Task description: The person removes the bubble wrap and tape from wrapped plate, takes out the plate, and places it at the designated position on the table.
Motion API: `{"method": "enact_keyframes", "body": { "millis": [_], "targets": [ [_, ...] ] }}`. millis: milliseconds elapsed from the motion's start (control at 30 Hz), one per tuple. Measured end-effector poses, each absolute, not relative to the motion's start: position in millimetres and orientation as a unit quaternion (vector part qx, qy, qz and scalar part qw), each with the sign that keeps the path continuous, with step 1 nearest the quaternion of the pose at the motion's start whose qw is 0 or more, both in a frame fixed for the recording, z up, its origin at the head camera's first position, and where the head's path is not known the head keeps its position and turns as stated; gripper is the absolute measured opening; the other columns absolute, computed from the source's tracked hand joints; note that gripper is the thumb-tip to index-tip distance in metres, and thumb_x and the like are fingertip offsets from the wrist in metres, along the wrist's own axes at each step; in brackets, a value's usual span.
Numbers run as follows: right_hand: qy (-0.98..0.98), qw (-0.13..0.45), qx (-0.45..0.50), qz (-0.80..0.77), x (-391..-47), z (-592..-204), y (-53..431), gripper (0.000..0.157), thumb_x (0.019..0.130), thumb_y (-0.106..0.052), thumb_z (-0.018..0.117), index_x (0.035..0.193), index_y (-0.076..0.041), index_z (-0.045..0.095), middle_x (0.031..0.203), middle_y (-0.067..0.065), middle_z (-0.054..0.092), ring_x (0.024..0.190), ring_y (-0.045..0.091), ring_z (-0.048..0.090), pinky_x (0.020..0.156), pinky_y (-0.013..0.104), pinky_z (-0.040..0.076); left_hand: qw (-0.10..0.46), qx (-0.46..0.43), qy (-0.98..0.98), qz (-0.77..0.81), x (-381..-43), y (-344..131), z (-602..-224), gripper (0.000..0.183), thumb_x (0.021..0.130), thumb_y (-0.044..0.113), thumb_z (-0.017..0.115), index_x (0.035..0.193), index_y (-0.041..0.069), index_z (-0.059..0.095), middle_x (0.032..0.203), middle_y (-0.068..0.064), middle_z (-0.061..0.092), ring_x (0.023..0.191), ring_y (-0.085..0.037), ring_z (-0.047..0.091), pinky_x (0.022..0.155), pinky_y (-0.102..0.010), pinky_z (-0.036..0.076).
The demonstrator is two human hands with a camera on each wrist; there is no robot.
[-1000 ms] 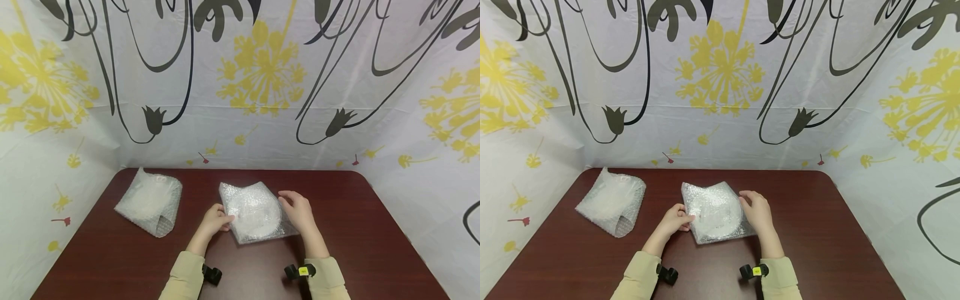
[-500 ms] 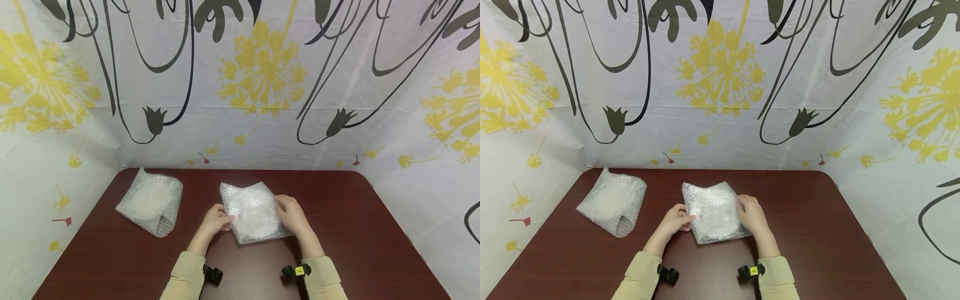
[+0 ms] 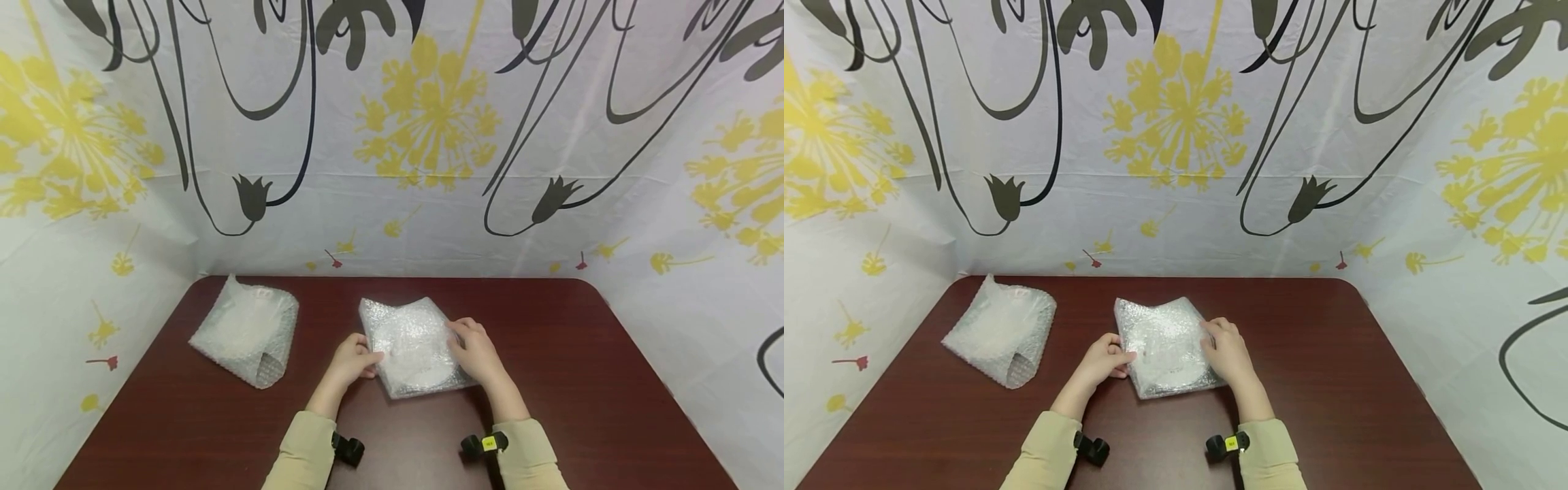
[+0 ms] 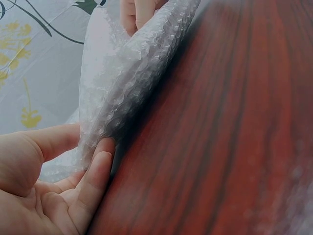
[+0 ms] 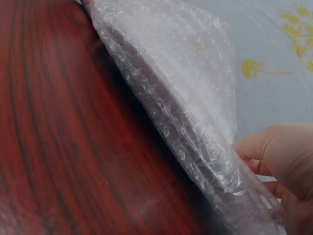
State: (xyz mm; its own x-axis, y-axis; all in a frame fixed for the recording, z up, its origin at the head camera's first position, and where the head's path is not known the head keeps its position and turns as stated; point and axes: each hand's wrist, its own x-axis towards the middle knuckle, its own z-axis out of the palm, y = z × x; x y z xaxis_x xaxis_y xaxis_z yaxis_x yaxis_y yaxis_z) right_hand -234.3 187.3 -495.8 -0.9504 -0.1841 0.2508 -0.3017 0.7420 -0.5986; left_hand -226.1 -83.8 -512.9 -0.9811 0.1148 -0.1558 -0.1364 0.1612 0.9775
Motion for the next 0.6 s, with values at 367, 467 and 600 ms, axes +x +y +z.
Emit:
{"method": "enact_keyframes", "body": {
  "millis": [367,467,600],
  "targets": [
    [-0.934,0.106,0.13,0.314,-235.0,-500.4,184.0,0.039,0.087,-0.008,0.064,0.126,0.0,0.061,0.116,0.017,0.054,0.109,0.034,0.047,0.087,0.049,0.043,0.098,-0.009,0.757,0.645,-225.3,-84.0,-511.6,0.047,0.085,0.003,0.07,0.121,-0.012,0.042,0.079,-0.016,0.06,0.055,-0.016,0.061,0.055,-0.032,0.056],
    [-0.935,0.105,0.126,0.315,-234.5,-499.7,183.3,0.038,0.087,-0.008,0.065,0.124,-0.001,0.062,0.116,0.017,0.054,0.11,0.033,0.047,0.087,0.049,0.043,0.098,-0.01,0.758,0.645,-225.2,-84.0,-511.3,0.047,0.085,0.004,0.07,0.121,-0.012,0.043,0.08,-0.015,0.06,0.056,-0.016,0.061,0.055,-0.032,0.056],
    [-0.934,0.108,0.125,0.317,-234.1,-499.2,182.8,0.034,0.087,-0.009,0.064,0.12,0.0,0.064,0.117,0.016,0.054,0.11,0.033,0.047,0.086,0.05,0.044,0.097,-0.009,0.76,0.642,-225.2,-84.1,-511.0,0.047,0.085,0.004,0.07,0.121,-0.012,0.043,0.079,-0.015,0.06,0.056,-0.016,0.061,0.055,-0.032,0.057]
  ]
}}
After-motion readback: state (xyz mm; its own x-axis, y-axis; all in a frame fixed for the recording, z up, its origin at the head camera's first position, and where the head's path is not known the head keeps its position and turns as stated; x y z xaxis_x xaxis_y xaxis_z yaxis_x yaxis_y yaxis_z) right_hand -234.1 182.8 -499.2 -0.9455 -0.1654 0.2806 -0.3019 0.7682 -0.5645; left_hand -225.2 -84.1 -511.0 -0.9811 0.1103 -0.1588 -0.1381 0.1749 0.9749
